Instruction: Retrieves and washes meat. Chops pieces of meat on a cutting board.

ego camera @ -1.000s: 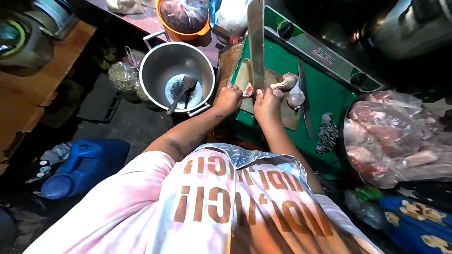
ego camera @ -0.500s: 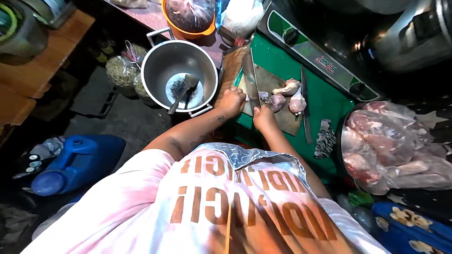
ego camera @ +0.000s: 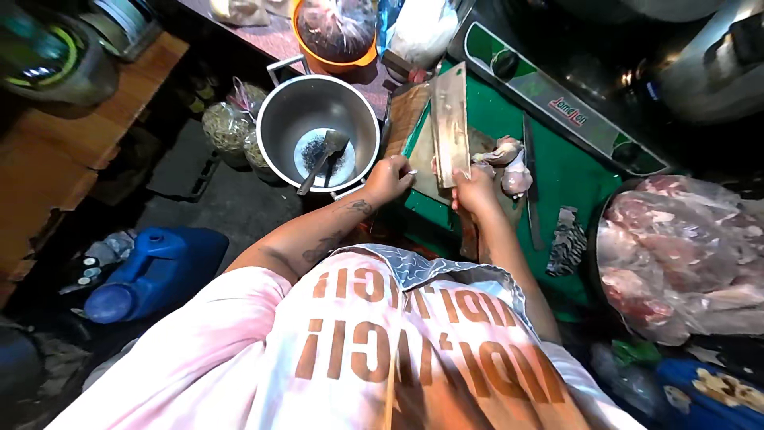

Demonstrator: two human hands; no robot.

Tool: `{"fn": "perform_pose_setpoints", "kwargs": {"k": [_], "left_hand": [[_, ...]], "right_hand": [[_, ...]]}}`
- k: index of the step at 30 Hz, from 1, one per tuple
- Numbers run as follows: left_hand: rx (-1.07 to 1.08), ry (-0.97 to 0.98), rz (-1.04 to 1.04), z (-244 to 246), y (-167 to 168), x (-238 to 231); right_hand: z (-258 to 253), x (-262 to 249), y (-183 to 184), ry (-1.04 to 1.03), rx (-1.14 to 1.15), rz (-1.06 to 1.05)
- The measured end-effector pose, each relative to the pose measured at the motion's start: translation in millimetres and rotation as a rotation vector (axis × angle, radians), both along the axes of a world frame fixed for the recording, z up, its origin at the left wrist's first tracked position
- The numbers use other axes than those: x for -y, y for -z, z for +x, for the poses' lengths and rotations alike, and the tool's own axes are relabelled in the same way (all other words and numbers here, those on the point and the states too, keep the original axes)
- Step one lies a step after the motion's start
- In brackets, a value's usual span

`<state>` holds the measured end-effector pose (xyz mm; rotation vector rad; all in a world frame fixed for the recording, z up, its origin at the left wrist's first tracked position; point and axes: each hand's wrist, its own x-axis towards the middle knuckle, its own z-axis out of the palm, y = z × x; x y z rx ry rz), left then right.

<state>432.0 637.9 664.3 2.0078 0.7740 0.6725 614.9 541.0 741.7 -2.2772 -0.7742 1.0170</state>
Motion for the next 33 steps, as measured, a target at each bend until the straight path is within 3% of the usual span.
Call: {"fn": "perform_pose_setpoints", "kwargs": {"k": [3, 7, 12, 14, 17, 20, 23, 25, 28, 30, 33], "left_hand": [[0.032, -0.057, -0.078, 3, -10, -5], [0.001, -0.023, -0.025, 28, -28, -17], [-0.105, 0.204, 0.056, 88, -52, -44], [-0.290, 0.364, 0.036, 108, -59, -55], [-0.485, 0.444, 0.133, 123, -51, -59], [-0.485, 0.437, 0.299, 121, -35, -48], [-0.524, 0.428, 0.324, 115, -18, -29], [-0.499, 0.370, 0.208, 107, -17, -25], [-0.339, 0.225, -0.129, 83, -26, -26], [-0.215, 0.105, -0.352, 56, -39, -31], [-0.101, -0.045, -0.514, 5, -53, -43]], "right_hand": [[11, 48, -12, 0.120, -0.016, 0.033], [25, 95, -20, 0.305, -0.013, 0.087], [28, 133, -16, 0.425, -0.026, 0.105], [25, 142, -13, 0.448, -0.043, 0.108], [26, 152, -8, 0.457, -0.056, 0.095], [29, 159, -4, 0.440, -0.048, 0.085], [30, 158, -4, 0.432, -0.042, 0.077], [31, 155, -4, 0.438, -0.043, 0.079], [30, 152, -5, 0.437, -0.046, 0.090], [29, 150, -7, 0.414, -0.047, 0.088], [27, 147, -6, 0.386, -0.050, 0.098]]}}
